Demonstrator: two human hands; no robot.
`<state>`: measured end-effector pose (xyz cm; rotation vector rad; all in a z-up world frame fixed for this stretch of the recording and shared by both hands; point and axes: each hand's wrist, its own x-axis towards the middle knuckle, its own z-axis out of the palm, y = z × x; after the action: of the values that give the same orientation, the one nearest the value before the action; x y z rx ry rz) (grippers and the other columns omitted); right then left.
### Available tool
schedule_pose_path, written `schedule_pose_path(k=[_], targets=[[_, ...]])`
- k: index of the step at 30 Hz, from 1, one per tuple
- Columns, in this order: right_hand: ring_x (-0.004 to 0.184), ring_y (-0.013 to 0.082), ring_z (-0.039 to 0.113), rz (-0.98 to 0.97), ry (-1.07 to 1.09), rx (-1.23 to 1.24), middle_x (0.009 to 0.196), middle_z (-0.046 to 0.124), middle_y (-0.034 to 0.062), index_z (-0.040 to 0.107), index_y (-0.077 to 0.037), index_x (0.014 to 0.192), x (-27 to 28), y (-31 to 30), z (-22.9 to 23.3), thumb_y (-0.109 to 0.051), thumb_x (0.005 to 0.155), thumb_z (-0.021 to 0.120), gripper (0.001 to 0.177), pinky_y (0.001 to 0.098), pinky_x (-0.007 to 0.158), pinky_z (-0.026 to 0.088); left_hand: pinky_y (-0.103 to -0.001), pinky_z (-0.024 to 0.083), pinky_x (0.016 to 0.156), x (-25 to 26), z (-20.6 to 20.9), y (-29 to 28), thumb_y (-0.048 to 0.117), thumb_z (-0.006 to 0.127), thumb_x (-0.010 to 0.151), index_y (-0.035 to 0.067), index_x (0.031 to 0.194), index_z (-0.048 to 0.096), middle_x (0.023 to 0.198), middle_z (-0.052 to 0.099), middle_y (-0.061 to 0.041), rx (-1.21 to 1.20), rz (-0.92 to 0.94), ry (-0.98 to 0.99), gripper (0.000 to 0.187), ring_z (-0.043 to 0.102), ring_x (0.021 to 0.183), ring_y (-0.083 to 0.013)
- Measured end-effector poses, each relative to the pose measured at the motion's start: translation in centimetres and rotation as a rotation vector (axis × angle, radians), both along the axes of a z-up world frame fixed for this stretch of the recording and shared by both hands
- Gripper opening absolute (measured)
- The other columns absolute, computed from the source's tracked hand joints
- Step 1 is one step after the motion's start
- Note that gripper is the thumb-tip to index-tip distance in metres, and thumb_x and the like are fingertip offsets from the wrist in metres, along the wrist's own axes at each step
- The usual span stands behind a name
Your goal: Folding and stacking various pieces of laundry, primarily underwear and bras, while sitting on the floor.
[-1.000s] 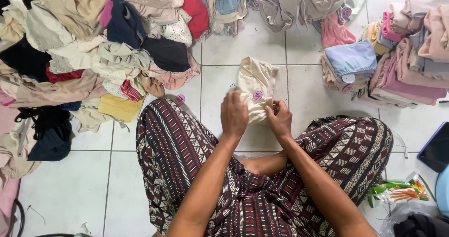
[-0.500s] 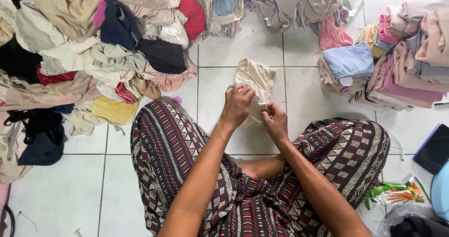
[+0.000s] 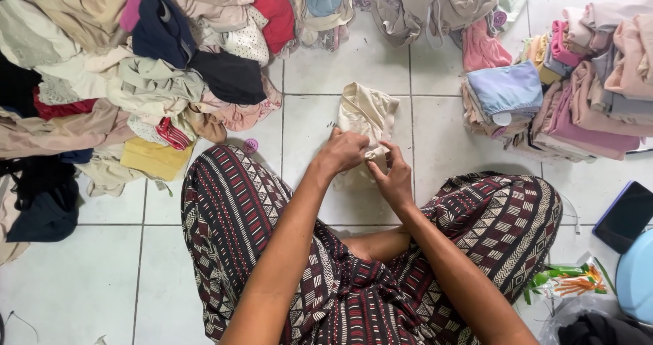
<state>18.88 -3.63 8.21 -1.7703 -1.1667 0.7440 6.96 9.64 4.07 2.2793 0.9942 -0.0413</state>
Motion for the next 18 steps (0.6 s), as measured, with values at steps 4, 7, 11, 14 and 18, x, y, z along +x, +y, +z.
schedule_pose_path(k=[4, 7, 11, 14, 18], targets=[[0.102, 0.0364, 0.069, 0.016, -0.005, 0.040, 0.102, 0.071, 0.0227, 0.064, -0.011, 0.131, -0.2, 0.5, 0.4, -0.009, 0.087, 0.072, 0.045, 0.0484, 0.087, 0.054, -0.040, 0.036, 0.101, 0.9, -1.6, -0.1, 0.038, 0.041, 0.093, 0.022, 0.090, 0.068, 0.093, 0.072, -0.003, 0.070, -0.001, 0.036, 0.032, 0.065, 0.099, -0.0215], [0.102, 0.0351, 0.070, -0.030, 0.013, -0.015, 0.100, 0.074, 0.0167, 0.073, -0.010, 0.111, -0.2, 0.7, 0.0, -0.011, 0.089, 0.074, 0.023, 0.0440, 0.090, 0.055, -0.043, 0.038, 0.099, 0.6, -1.0, -0.3, 0.044, 0.044, 0.092, 0.019, 0.087, 0.069, 0.094, 0.066, -0.006, 0.225, 0.019, 0.023, 0.036, 0.061, 0.101, -0.0228], [0.108, 0.0376, 0.067, -0.084, 0.073, -0.041, 0.107, 0.072, 0.0200, 0.068, -0.006, 0.112, -0.4, 0.7, 0.7, -0.011, 0.088, 0.075, 0.026, 0.0476, 0.095, 0.052, -0.050, 0.036, 0.101, -1.9, 6.4, -1.4, 0.055, 0.049, 0.093, 0.011, 0.095, 0.070, 0.108, 0.057, -0.011, 0.129, 0.184, 0.066, 0.049, 0.050, 0.114, -0.0311], [0.111, 0.0372, 0.066, -0.113, 0.123, -0.056, 0.110, 0.071, 0.0204, 0.066, -0.007, 0.113, -0.3, 0.7, 0.6, -0.015, 0.088, 0.074, 0.027, 0.0479, 0.097, 0.051, -0.051, 0.036, 0.104, -3.4, 3.3, -0.3, 0.051, 0.057, 0.090, 0.011, 0.104, 0.071, 0.119, 0.053, -0.011, -0.046, 0.243, 0.075, 0.044, 0.046, 0.122, -0.0335], [0.108, 0.0383, 0.067, -0.150, 0.144, -0.045, 0.109, 0.071, 0.0221, 0.067, -0.006, 0.110, 0.2, 0.9, -0.9, -0.019, 0.097, 0.066, 0.019, 0.0476, 0.092, 0.054, -0.051, 0.048, 0.097, -4.6, 4.2, 0.6, 0.027, 0.064, 0.090, 0.006, 0.106, 0.068, 0.106, 0.065, -0.023, -0.285, 0.326, -0.261, 0.027, 0.061, 0.111, -0.0444]])
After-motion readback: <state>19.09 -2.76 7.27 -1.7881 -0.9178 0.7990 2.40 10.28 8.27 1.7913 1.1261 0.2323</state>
